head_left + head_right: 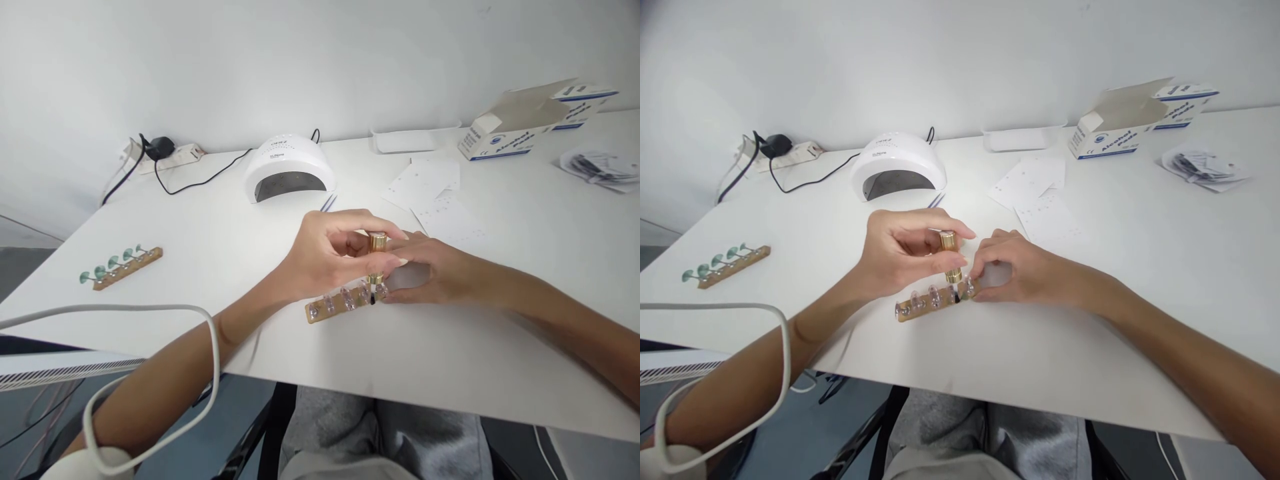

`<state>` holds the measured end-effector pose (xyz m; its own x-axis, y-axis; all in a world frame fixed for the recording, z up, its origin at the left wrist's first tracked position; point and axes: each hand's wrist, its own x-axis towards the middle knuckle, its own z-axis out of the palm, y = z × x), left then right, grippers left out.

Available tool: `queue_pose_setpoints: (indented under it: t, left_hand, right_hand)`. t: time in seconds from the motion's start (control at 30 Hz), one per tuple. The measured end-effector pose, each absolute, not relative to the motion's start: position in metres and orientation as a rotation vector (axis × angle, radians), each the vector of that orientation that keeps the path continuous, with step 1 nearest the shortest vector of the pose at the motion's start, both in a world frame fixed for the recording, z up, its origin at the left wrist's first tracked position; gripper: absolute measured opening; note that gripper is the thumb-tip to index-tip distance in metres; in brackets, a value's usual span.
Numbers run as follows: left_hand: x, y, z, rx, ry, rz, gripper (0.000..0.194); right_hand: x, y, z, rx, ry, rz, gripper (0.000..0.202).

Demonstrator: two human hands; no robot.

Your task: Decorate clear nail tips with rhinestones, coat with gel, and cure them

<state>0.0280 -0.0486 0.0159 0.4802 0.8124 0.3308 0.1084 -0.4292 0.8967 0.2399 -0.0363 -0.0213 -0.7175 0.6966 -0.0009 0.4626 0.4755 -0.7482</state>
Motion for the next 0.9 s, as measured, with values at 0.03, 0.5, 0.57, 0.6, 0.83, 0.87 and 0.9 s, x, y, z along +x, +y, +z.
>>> queue_pose_setpoints:
  t: [0.03,0.5,0.57,0.6,0.83,0.87,0.9]
  left_hand:
    - [0.028,-0.048,0.015,1.866,0.774,1.013,0.017]
    - [0.022,-0.027,0.018,1.85,0.948,1.686,0.028]
    - [0.02,-0.021,0.015,1.812,0.956,1.806,0.026]
    - [0.02,-0.018,0.013,1.803,0.952,1.834,0.024]
    - [0.02,-0.016,0.0,1.88,0.944,1.719,0.023]
    - [0.019,-0.016,0.0,1.9,0.961,1.72,0.023]
    - [0.019,-0.016,0.001,1.916,0.979,1.731,0.022]
  right_hand:
    - [0.24,-0.036,-0.022,-0.961,-2.438,1.082,0.023]
    - [0.237,-0.037,-0.015,-0.874,-2.426,1.062,0.019]
    - [0.237,-0.037,-0.015,-0.875,-2.424,1.063,0.018]
    - [0.237,-0.037,-0.016,-0.876,-2.424,1.061,0.018]
    - [0.237,-0.037,-0.017,-0.866,-2.422,1.06,0.021]
    - [0.237,-0.037,-0.017,-0.863,-2.422,1.053,0.02]
    - [0.237,-0.037,-0.017,-0.864,-2.422,1.05,0.02]
